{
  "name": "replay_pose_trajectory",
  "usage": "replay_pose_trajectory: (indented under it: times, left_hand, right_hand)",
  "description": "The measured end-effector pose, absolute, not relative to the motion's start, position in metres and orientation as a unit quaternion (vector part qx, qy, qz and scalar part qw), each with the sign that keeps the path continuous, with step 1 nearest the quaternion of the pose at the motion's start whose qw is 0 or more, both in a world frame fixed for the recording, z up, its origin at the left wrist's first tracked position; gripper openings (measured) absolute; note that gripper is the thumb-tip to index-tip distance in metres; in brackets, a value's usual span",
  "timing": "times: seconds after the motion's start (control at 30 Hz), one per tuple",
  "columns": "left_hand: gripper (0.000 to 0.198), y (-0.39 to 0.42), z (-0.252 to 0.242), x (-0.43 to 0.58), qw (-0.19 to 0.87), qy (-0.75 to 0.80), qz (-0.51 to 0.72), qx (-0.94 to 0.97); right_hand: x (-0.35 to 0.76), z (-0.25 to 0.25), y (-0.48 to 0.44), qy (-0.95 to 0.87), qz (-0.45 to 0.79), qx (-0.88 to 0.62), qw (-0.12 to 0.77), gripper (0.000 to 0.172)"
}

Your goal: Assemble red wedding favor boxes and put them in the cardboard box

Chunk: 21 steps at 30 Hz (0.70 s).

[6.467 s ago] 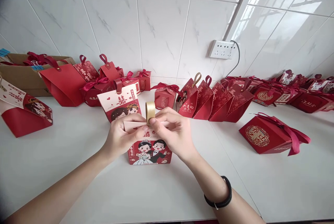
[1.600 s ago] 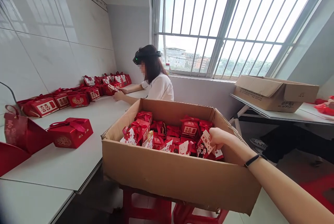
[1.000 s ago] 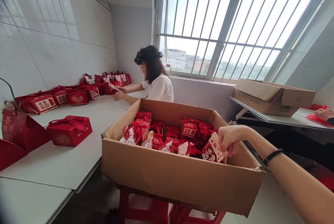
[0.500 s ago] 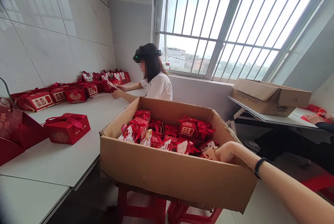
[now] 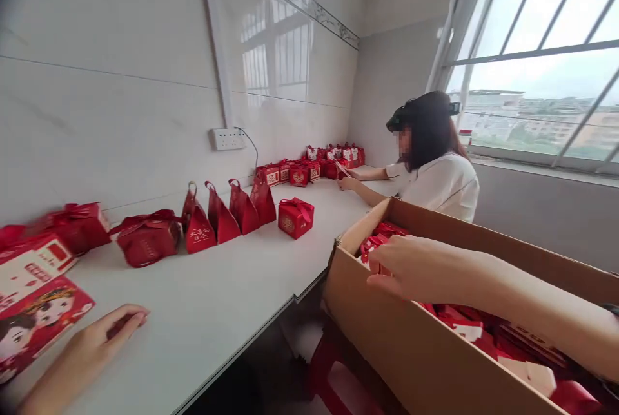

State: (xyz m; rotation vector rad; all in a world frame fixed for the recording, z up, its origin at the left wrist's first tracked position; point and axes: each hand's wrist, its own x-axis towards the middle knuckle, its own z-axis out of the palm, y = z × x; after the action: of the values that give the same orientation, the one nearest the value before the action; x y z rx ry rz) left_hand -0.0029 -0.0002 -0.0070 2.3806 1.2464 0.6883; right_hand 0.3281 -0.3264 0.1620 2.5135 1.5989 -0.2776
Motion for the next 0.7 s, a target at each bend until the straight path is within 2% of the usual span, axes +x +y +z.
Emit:
replay_pose_trajectory:
  times: [0.1, 0.2, 0.37, 0.53, 0.7]
  left_hand:
    - [0.028, -0.001, -0.009, -0.014, 0.269, 0.392, 0.246, 0.845]
    - [0.028, -0.004, -0.011, -0.014, 0.275, 0.368, 0.284, 0.842]
    - [0.02, 0.0, -0.016, -0.026, 0.262, 0.39, 0.324, 0.821]
    - [0.02, 0.011, -0.02, -0.038, 0.242, 0.428, 0.376, 0.785]
    - [0.017, 0.012, -0.026, -0.037, 0.25, 0.435, 0.365, 0.785]
  right_hand:
    - [0.292, 0.157, -0.243, 0.648, -0.144, 0.748, 0.025, 0.018]
    - [0.254, 0.129, -0.163, 0.711, -0.172, 0.679, -0.061, 0.011]
    - [0.179, 0.067, -0.047, 0.748, -0.162, 0.612, -0.198, 0.009]
    - [0.118, 0.026, 0.016, 0.715, -0.144, 0.587, -0.351, 0.021]
    - [0.086, 0.019, 0.054, 0.706, -0.238, 0.509, -0.431, 0.05]
